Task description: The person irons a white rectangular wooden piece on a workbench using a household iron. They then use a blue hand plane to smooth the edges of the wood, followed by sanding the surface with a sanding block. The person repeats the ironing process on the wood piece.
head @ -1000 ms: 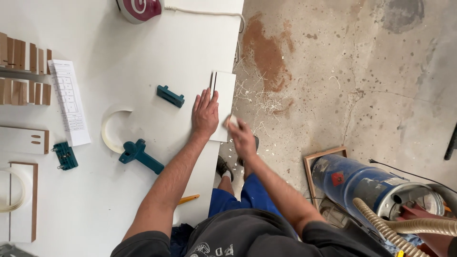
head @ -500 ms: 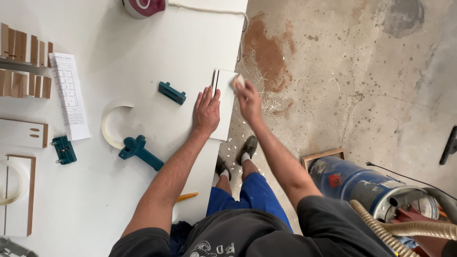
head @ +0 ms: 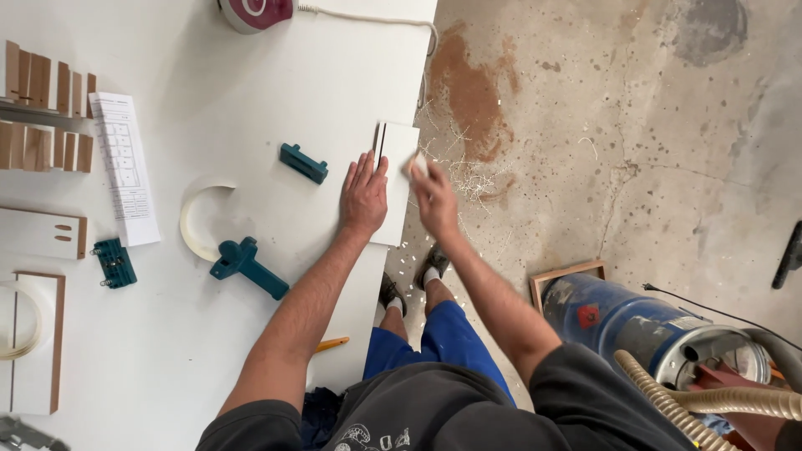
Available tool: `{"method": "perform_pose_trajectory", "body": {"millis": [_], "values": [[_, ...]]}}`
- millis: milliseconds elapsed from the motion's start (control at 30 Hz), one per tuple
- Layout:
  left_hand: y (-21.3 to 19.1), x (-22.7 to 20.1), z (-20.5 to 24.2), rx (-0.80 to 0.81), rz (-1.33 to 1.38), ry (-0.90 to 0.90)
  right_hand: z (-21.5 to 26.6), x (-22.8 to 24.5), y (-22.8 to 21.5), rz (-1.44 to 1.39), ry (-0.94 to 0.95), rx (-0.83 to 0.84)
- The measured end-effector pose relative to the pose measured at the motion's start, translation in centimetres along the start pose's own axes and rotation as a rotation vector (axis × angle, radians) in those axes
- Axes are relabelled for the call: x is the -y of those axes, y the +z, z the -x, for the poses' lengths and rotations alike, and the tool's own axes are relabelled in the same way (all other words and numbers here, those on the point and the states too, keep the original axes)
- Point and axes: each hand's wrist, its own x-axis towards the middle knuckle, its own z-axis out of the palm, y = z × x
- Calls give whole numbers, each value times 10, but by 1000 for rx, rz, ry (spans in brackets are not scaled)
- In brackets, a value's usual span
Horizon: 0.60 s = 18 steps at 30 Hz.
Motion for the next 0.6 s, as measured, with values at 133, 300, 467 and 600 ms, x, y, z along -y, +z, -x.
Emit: {"method": "perform_pose_trajectory", "body": {"millis": [133, 300, 467, 600], "values": [[-3, -3, -2, 12, -2, 2, -3, 0, -9, -14, -16, 39], [-2, -2, -2, -3, 4, -11, -59, -14, 1, -27, -13, 5], [1, 0, 1, -6, 0, -19, 102, 19, -13, -23, -15, 71], [3, 1, 2, -18, -6, -6, 30, 7, -4, -53, -136, 21]]}}
